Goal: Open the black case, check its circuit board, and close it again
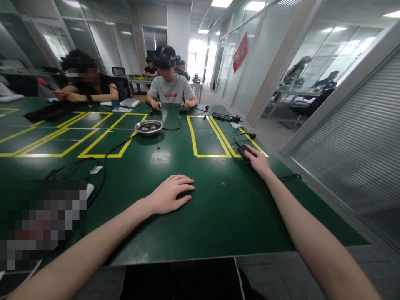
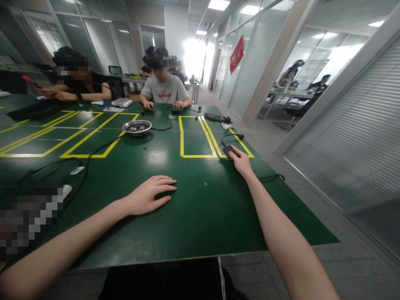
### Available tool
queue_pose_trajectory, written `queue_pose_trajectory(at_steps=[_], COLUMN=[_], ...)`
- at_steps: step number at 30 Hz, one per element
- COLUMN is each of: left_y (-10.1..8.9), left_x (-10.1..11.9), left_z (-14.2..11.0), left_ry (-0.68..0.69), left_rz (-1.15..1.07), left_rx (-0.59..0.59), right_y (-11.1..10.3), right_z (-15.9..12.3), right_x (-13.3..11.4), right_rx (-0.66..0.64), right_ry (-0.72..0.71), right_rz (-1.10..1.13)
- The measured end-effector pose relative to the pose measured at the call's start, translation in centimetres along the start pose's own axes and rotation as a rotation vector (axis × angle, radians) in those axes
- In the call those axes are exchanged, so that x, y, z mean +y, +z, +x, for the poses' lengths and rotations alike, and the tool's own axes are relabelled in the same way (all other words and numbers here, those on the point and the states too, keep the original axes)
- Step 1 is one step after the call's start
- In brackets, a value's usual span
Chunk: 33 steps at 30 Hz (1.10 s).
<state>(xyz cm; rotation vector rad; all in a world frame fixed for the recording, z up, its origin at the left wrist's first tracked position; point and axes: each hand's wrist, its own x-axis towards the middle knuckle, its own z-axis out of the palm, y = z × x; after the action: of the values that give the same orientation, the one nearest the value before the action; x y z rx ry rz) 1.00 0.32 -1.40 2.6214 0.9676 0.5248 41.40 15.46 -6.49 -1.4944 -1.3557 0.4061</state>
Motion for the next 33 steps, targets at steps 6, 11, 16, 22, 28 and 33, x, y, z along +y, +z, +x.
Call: queue_pose_trajectory(at_steps=[6,11,16,22,28,33], left_y=[0.1,-0.1,-0.1,0.0,-0.1,-0.2], left_x=[-0.1,0.1,0.1,0.0,0.1,0.2], left_z=[0.0,0.0,0.0,0.1,0.1,0.1], left_ry=[0.013,0.012,0.019,0.021,0.012,0.013], left_rz=[-0.002,0.008,-0.002,-0.002,0.001,0.006], left_rx=[0.008,-0.003,0.008,0.007,0.005,-0.004], right_y=[-0.2,-1.8,-1.7,-1.9,-2.5,-1.9], right_z=[0.5,0.8,0.9,1.1,0.5,0.1], right_x=[0.0,0.8,1.1,1.0,0.3,-0.3], right_rx=[-0.010,0.045,0.000,0.077,0.098,0.003], right_ry=[0.035,0.074,0.009,0.024,0.042,-0.019], right_rz=[-0.105,-0.182,-0.194,-0.281,-0.343,-0.345])
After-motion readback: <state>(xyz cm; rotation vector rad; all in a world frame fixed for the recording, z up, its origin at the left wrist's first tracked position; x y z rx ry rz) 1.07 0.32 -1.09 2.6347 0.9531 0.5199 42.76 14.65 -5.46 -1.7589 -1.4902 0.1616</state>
